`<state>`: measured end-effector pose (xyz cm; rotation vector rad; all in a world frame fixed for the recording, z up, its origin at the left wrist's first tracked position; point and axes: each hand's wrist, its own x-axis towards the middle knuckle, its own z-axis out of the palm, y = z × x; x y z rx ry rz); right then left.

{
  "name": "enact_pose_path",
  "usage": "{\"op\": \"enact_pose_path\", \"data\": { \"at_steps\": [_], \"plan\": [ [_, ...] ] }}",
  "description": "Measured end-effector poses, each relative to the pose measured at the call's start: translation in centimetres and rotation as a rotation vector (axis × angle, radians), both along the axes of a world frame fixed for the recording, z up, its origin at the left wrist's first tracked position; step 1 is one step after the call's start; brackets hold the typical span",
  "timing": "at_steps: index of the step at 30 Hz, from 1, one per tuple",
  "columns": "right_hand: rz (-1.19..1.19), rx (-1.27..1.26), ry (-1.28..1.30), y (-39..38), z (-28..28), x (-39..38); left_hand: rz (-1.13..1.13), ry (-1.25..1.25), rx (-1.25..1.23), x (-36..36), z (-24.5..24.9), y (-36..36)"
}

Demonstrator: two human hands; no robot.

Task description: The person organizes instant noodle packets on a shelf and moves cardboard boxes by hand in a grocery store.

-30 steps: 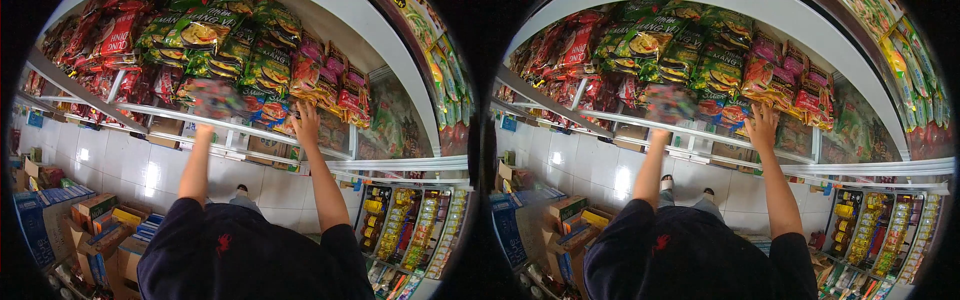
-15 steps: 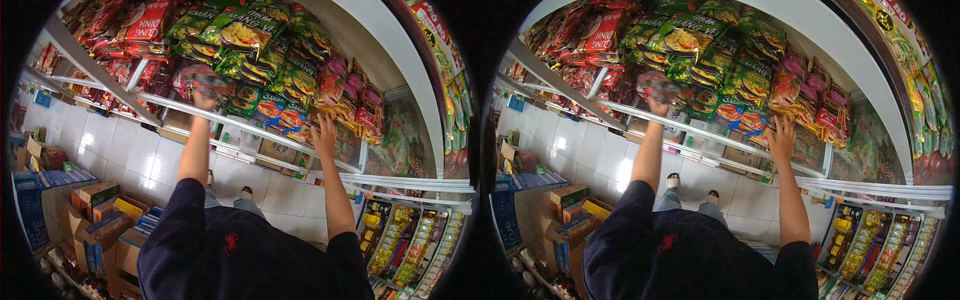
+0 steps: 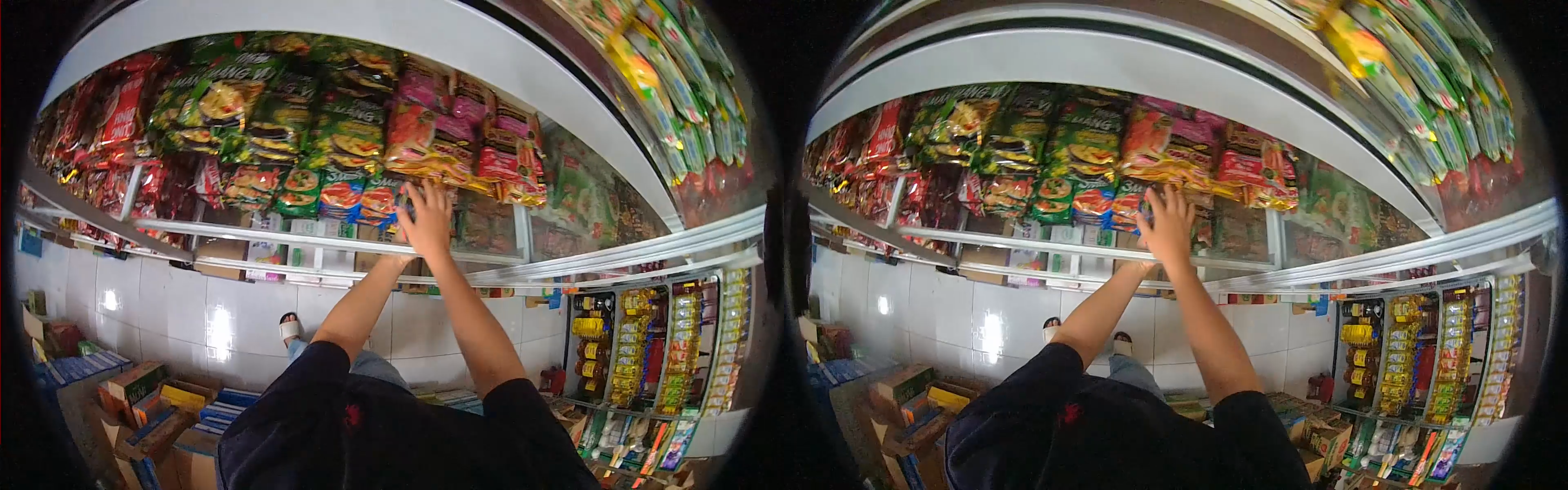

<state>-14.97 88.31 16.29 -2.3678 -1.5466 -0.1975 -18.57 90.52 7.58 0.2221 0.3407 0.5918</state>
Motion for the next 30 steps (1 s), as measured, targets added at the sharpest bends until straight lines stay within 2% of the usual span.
{"op": "enact_pose_path", "data": {
  "at_steps": [4, 8, 10, 11, 12, 14, 16, 17, 18, 19, 20, 21, 22, 25, 26, 27, 28, 30],
  "plan": [
    [-0.024, 0.039, 0.024, -0.1, 0.4, -0.4, -0.050, 0.158, -0.061, 0.3, 0.0, -1.6],
    [-0.023, -0.009, 0.037, -0.2, 0.2, -0.2, -0.122, 0.400, -0.124, -3.1, -0.7, -0.9],
    [-0.022, -0.003, 0.046, -0.2, 0.2, -0.2, -0.244, 0.250, -0.143, -6.1, -7.1, 1.0],
    [-0.033, -0.032, 0.031, -0.2, 0.5, -0.1, -0.279, 0.287, -0.107, -8.2, -8.1, 1.4],
    [-0.029, -0.063, 0.021, -0.3, 0.7, -0.3, -0.327, 0.356, 0.063, -11.9, -11.8, 2.3],
    [-0.020, -0.056, 0.025, -0.3, 0.5, -0.3, -0.296, 0.632, 0.114, -19.7, -7.1, 0.7],
    [0.004, -0.079, 0.050, -0.3, 0.8, -0.5, -0.097, 0.848, 1.246, -27.7, -2.8, 0.1],
    [-0.029, -0.110, 0.050, -0.3, 1.0, -0.5, -0.194, 1.037, 1.239, -31.4, -0.4, 1.2],
    [0.009, -0.102, 0.047, -0.2, 0.9, -0.3, -0.154, 1.166, 1.233, -34.5, 2.6, 2.6],
    [0.001, -0.110, 0.054, -0.1, 0.5, -0.2, 0.033, 1.059, 1.040, -38.9, 1.6, 5.6],
    [-0.012, -0.117, 0.060, -0.1, 0.4, -0.2, 0.266, 1.052, 0.860, -42.8, 1.3, 8.9],
    [-0.008, -0.122, 0.064, -0.3, 0.8, -0.3, 0.384, 1.129, 0.773, -41.9, 8.2, 8.9],
    [0.009, -0.114, 0.063, -0.3, 0.8, -0.3, 0.388, 1.298, 0.975, -43.2, 10.0, 11.6],
    [-0.005, -0.113, 0.062, -0.1, 0.1, 0.0, 0.495, 1.416, 1.039, -40.9, 16.7, 14.7],
    [0.000, -0.107, 0.059, -0.1, -0.1, 0.1, 0.472, 1.725, 1.144, -39.7, 17.9, 15.5],
    [0.001, -0.097, 0.062, -0.1, -0.2, 0.2, 0.436, 2.038, 1.236, -38.7, 18.6, 16.3],
    [0.001, -0.087, 0.063, -0.1, -0.1, 0.1, 0.347, 2.206, 1.190, -37.9, 18.6, 17.2],
    [0.008, -0.075, 0.077, -0.2, 0.8, -0.2, 0.299, 2.230, 1.320, -37.7, 17.4, 19.2]
  ]
}}
